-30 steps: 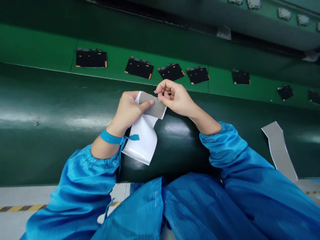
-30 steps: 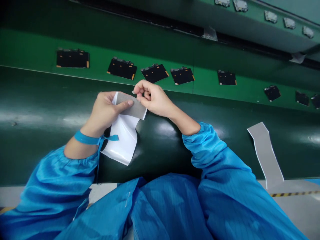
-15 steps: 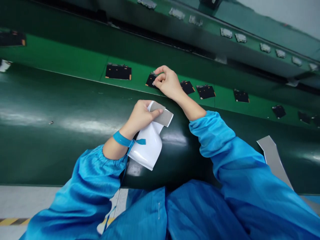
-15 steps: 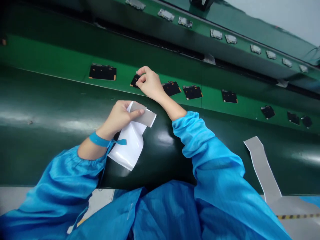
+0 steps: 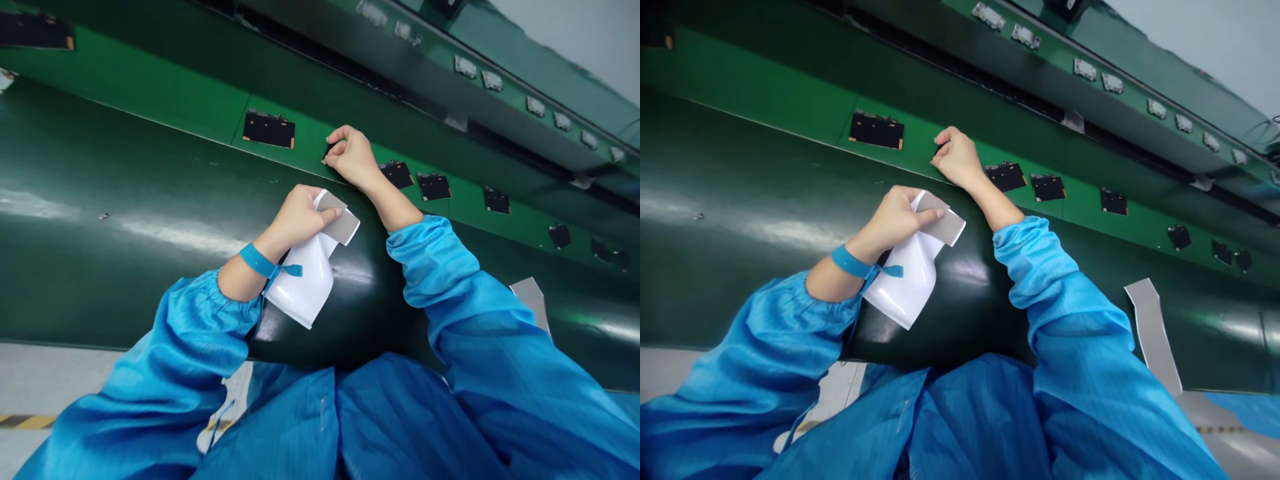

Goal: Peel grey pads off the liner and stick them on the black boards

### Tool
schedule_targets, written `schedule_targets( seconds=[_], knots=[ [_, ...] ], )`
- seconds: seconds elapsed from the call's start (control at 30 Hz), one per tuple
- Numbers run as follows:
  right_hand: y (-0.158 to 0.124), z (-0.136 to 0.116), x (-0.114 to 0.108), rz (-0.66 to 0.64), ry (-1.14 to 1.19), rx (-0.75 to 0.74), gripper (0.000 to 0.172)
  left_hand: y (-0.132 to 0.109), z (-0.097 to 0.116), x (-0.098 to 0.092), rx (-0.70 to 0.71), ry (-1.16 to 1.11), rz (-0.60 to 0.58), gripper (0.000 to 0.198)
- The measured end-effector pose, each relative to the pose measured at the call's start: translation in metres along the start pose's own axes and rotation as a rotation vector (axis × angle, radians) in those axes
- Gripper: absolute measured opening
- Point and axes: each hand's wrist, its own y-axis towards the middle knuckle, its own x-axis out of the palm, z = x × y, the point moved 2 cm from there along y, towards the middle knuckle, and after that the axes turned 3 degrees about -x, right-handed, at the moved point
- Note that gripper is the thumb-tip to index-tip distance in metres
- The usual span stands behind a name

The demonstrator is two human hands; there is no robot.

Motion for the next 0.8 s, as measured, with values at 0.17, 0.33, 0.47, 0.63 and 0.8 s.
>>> schedule_targets(
  seconds=[0.17, 0.33, 0.47, 0.63, 0.8],
  knots=[
    [-0.003, 0.007, -0.005, 0.041, -0.017, -0.021, 0.034, 0.0, 0.002, 0.001, -0.004, 0.022, -0.003, 0.016],
    [-0.009, 0.008, -0.013, 0.063, -0.115, -0.041, 0.031, 0.0, 0.003, 0.0, -0.005, 0.015, -0.002, 0.016],
    [-0.016, 0.008, -0.019, 0.055, -0.234, -0.073, 0.029, 0.0, 0.002, 0.0, 0.002, 0.013, 0.001, 0.016],
    [-0.031, 0.005, -0.021, 0.041, -0.426, -0.07, 0.04, 0.001, 0.002, 0.001, 0.008, 0.013, -0.004, 0.017],
    [-0.032, -0.002, -0.045, 0.096, -0.558, -0.085, 0.055, 0.001, 0.001, 0.001, 0.007, 0.01, -0.01, 0.017]
  ],
)
